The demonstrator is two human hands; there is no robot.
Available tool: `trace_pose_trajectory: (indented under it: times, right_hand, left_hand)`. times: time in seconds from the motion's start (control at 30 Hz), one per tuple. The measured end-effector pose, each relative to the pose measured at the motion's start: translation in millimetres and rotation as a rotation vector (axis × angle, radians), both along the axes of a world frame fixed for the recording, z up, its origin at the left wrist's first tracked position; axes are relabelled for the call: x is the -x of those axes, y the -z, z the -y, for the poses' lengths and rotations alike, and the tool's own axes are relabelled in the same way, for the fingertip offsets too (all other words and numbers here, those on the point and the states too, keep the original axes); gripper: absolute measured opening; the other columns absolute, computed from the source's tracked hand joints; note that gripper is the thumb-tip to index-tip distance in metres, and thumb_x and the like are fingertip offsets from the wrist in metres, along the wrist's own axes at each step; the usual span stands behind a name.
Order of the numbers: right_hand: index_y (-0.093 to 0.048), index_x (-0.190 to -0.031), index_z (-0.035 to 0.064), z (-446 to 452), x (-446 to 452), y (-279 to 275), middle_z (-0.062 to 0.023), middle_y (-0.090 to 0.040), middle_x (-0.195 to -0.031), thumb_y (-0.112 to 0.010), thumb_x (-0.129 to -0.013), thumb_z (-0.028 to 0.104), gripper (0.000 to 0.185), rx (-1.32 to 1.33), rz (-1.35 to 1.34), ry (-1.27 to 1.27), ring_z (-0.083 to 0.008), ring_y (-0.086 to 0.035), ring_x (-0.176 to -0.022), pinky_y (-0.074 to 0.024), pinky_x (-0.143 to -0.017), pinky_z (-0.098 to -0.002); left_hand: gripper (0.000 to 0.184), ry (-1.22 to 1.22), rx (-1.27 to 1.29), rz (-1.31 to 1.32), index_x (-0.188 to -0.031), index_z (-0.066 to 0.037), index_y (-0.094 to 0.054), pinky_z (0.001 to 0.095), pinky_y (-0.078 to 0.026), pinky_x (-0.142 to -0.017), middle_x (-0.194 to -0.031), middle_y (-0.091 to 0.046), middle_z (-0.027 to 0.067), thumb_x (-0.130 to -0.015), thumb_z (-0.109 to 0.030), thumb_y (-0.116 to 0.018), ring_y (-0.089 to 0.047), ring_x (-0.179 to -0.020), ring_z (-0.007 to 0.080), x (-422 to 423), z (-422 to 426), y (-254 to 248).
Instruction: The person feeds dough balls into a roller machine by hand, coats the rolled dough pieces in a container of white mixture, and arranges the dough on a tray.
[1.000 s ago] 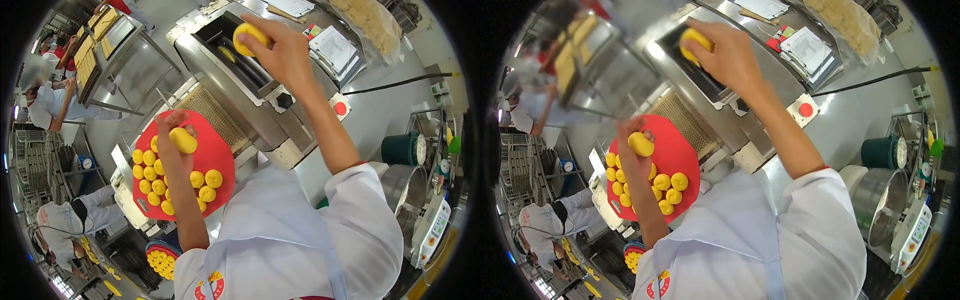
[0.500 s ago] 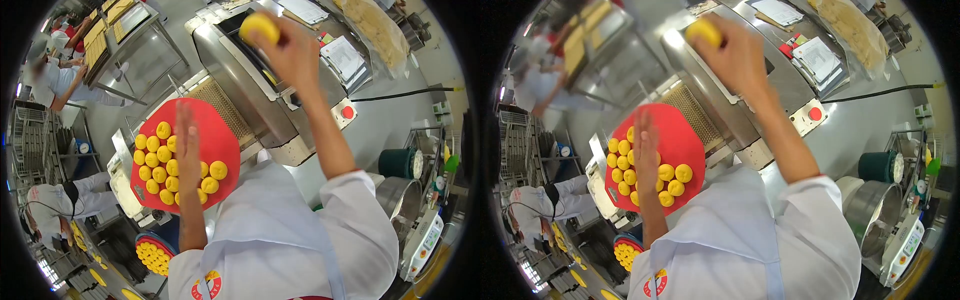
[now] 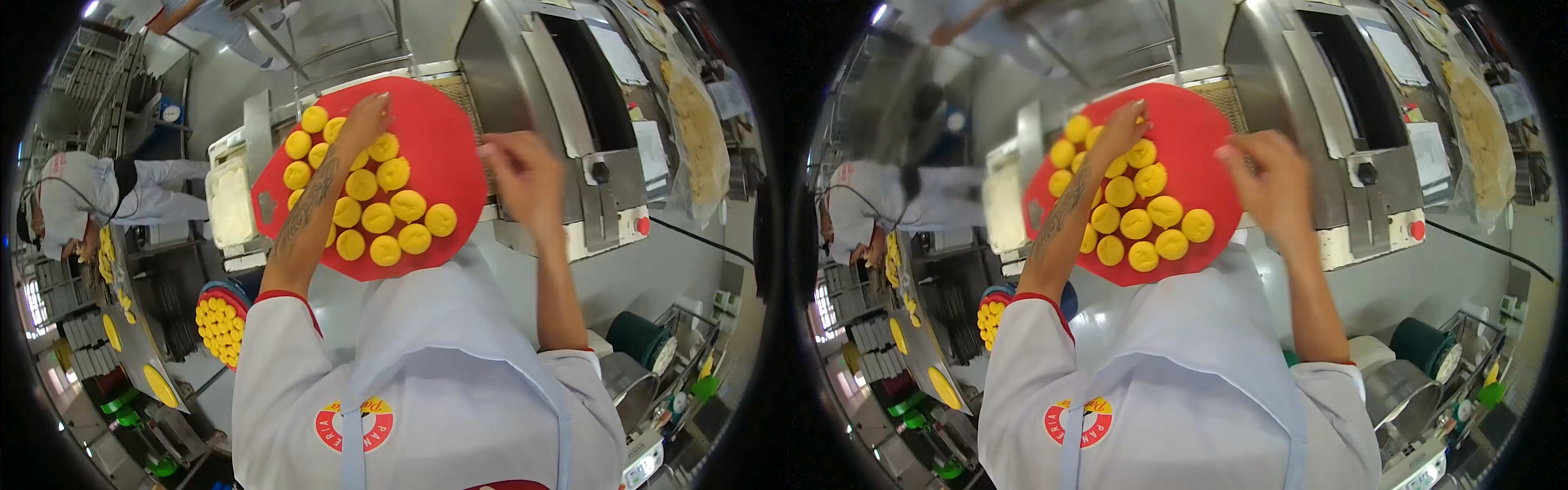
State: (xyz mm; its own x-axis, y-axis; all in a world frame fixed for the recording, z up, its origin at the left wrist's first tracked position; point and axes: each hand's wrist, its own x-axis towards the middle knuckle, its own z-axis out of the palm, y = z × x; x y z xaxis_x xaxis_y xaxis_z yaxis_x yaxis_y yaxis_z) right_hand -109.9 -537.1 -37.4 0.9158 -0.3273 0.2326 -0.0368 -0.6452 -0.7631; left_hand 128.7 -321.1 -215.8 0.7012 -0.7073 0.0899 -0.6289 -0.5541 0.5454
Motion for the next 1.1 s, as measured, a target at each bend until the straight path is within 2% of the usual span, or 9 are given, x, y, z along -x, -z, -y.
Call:
trace_pose_trajectory:
  times: [0.13, 0.23, 0.3, 0.5, 0.63, 0.8, 0.9, 1.03, 1.1]
  right_hand:
    - [-0.059, -0.129, 0.0045, -79, -79, 127, -0.0216, -0.048, -0.140, -0.073, -0.083, 0.049, 0.065, 0.327, -0.159, -0.012, -0.0365, -0.041, -0.132, -0.0340, -0.106, -0.0576]
    - [-0.058, -0.122, 0.0038, -109, -117, 168, -0.0186, -0.043, -0.143, -0.074, -0.081, 0.050, 0.063, 0.428, -0.238, -0.194, -0.0349, -0.034, -0.136, -0.0265, -0.108, -0.0642]
    - [-0.057, -0.105, 0.0033, -104, -117, 157, -0.0135, -0.053, -0.125, -0.078, -0.081, 0.035, 0.045, 0.084, -0.176, -0.239, -0.0290, -0.052, -0.118, -0.0431, -0.099, -0.0541]
    - [-0.063, -0.119, 0.0009, -107, -152, 95, -0.0048, -0.064, -0.099, -0.078, -0.083, 0.033, 0.050, -0.974, -0.193, -0.183, -0.0155, -0.063, -0.089, -0.0540, -0.078, -0.0306]
    - [-0.064, -0.129, 0.0081, -164, -280, 114, -0.0143, -0.071, -0.115, -0.083, -0.070, 0.047, 0.073, 0.302, -0.667, -0.534, -0.0268, -0.070, -0.100, -0.0557, -0.088, -0.0397]
    - [-0.067, -0.120, 0.0090, -205, -291, 130, -0.0161, -0.071, -0.103, -0.085, -0.066, 0.041, 0.066, 0.423, -0.354, -0.691, -0.0286, -0.069, -0.098, -0.0559, -0.085, -0.0391]
    - [-0.065, -0.115, 0.0044, -171, -248, 96, -0.0136, -0.069, -0.103, -0.086, -0.071, 0.031, 0.055, -0.225, -0.230, -0.409, -0.0216, -0.069, -0.096, -0.0561, -0.081, -0.0353]
    - [-0.062, -0.122, 0.0027, -98, -152, 55, -0.0065, -0.066, -0.101, -0.081, -0.082, 0.016, 0.046, -1.462, 0.028, -0.180, -0.0164, -0.066, -0.092, -0.0546, -0.077, -0.0295]
    - [-0.058, -0.128, 0.0029, -49, -104, 33, -0.0097, -0.067, -0.111, -0.078, -0.084, 0.014, 0.050, -1.327, 0.169, -0.033, -0.0162, -0.066, -0.097, -0.0551, -0.081, -0.0283]
  left_hand:
    - [0.027, -0.371, 0.654, -0.323, -0.112, -0.002, -0.064, 0.0365, -0.053, -0.086, -0.107, -0.068, 0.0087, -0.091, -0.019, -0.069, -0.066, -0.097, 0.0231, 15, -42, -11]
    - [0.025, -0.579, 1.807, -0.992, -0.104, -0.004, -0.067, 0.0386, -0.054, -0.086, -0.101, -0.069, 0.0073, -0.091, -0.026, -0.071, -0.066, -0.092, 0.0252, 15, -100, -1]
    - [0.032, -0.846, 1.971, -1.106, -0.095, -0.006, -0.067, 0.0394, -0.055, -0.085, -0.095, -0.069, 0.0091, -0.090, -0.037, -0.072, -0.066, -0.086, 0.0233, 28, -137, -42]
    - [0.047, -0.914, 0.849, -0.661, -0.094, -0.004, -0.066, 0.0372, -0.055, -0.069, -0.083, -0.068, 0.0087, -0.088, -0.050, -0.071, -0.065, -0.070, 0.0206, -4, -243, -71]
    - [0.072, -0.570, -0.280, -0.203, -0.115, 0.002, -0.064, 0.0432, -0.054, -0.083, -0.118, -0.062, 0.0240, -0.073, -0.055, -0.079, -0.066, -0.100, 0.0358, 2, -181, -17]
    - [0.050, -0.747, 0.048, -0.486, -0.106, -0.002, -0.063, 0.0445, -0.052, -0.084, -0.107, -0.066, 0.0216, -0.073, -0.035, -0.082, -0.065, -0.102, 0.0362, 18, -169, -49]
    - [0.059, -0.835, 0.511, -0.475, -0.117, -0.003, -0.063, 0.0420, -0.053, -0.085, -0.101, -0.071, 0.0192, -0.076, -0.042, -0.079, -0.068, -0.100, 0.0329, 16, -188, -37]
    - [0.072, -0.409, -0.215, -0.091, -0.130, -0.007, -0.062, 0.0431, -0.053, -0.087, -0.111, -0.071, 0.0181, -0.077, -0.055, -0.074, -0.068, -0.104, 0.0334, 4, -126, -50]
    - [0.064, -0.219, -0.419, 0.049, -0.118, -0.008, -0.069, 0.0464, -0.052, -0.088, -0.111, -0.071, 0.0165, -0.075, -0.055, -0.076, -0.067, -0.104, 0.0357, 1, -103, -57]
